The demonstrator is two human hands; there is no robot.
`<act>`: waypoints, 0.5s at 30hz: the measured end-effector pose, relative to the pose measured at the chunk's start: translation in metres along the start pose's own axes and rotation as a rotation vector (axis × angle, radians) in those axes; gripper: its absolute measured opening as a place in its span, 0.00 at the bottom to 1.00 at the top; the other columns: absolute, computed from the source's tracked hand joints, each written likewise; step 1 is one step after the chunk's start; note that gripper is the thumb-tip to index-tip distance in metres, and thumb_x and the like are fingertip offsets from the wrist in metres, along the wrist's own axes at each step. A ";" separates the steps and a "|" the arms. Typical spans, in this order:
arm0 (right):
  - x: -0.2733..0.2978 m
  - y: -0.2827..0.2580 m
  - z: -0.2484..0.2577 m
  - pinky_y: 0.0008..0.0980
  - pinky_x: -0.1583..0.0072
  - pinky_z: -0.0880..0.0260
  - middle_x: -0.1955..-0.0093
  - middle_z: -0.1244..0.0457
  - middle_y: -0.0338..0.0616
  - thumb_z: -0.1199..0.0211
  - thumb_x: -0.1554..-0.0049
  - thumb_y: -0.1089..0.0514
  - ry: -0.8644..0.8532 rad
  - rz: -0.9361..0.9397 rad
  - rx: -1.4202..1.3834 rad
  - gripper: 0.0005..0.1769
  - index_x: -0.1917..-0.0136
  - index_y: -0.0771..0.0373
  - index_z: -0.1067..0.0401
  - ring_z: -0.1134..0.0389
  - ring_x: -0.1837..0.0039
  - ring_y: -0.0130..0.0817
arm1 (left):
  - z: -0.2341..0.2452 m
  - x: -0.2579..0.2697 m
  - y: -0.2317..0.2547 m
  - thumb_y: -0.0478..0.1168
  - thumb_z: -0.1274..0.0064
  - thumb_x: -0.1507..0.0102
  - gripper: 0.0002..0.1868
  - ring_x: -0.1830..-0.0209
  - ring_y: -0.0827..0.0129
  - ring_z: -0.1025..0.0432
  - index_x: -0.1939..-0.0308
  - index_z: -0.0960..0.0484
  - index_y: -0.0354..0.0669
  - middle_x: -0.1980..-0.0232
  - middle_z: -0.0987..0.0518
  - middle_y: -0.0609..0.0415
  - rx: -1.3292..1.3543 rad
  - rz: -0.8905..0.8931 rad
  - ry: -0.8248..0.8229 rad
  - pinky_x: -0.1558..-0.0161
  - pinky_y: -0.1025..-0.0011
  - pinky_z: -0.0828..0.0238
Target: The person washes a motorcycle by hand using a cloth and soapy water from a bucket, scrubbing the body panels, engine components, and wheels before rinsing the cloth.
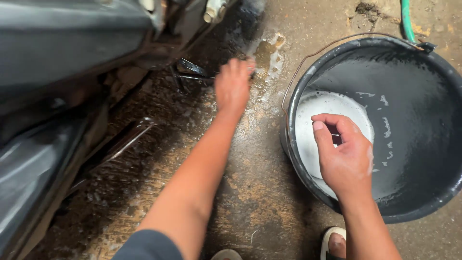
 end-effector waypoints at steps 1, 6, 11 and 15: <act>-0.001 0.000 0.000 0.26 0.55 0.38 0.60 0.37 0.42 0.45 0.48 0.57 0.006 -0.028 0.021 0.09 0.56 0.61 0.30 0.36 0.59 0.29 | 0.002 -0.005 0.000 0.35 0.54 0.47 0.12 0.61 0.63 0.35 0.59 0.30 0.43 0.60 0.34 0.53 -0.004 -0.001 0.008 0.65 0.67 0.35; 0.002 -0.004 0.004 0.26 0.55 0.38 0.60 0.37 0.44 0.45 0.47 0.57 0.044 0.038 0.038 0.08 0.56 0.62 0.31 0.36 0.58 0.30 | 0.022 -0.002 -0.003 0.37 0.54 0.49 0.10 0.67 0.62 0.36 0.64 0.29 0.48 0.65 0.34 0.53 0.017 -0.207 0.038 0.73 0.67 0.37; 0.011 -0.022 0.019 0.25 0.54 0.37 0.60 0.38 0.45 0.45 0.44 0.59 0.192 0.202 0.072 0.07 0.56 0.65 0.31 0.37 0.58 0.29 | 0.054 0.022 -0.032 0.35 0.57 0.46 0.06 0.60 0.61 0.34 0.65 0.30 0.44 0.56 0.32 0.52 0.006 -0.185 -0.019 0.63 0.68 0.34; 0.045 -0.038 -0.004 0.21 0.58 0.39 0.64 0.40 0.36 0.49 0.45 0.60 0.028 0.177 -0.440 0.08 0.53 0.64 0.35 0.39 0.60 0.21 | 0.089 0.053 -0.050 0.41 0.55 0.51 0.14 0.60 0.55 0.34 0.63 0.29 0.41 0.57 0.32 0.48 0.254 0.223 -0.189 0.64 0.62 0.36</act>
Point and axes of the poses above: each hand's wrist, its own x-axis away from the middle knuckle, its own z-axis out of the back of the hand, y = z × x, the point moved 4 cm from there along -x, towards the middle knuckle
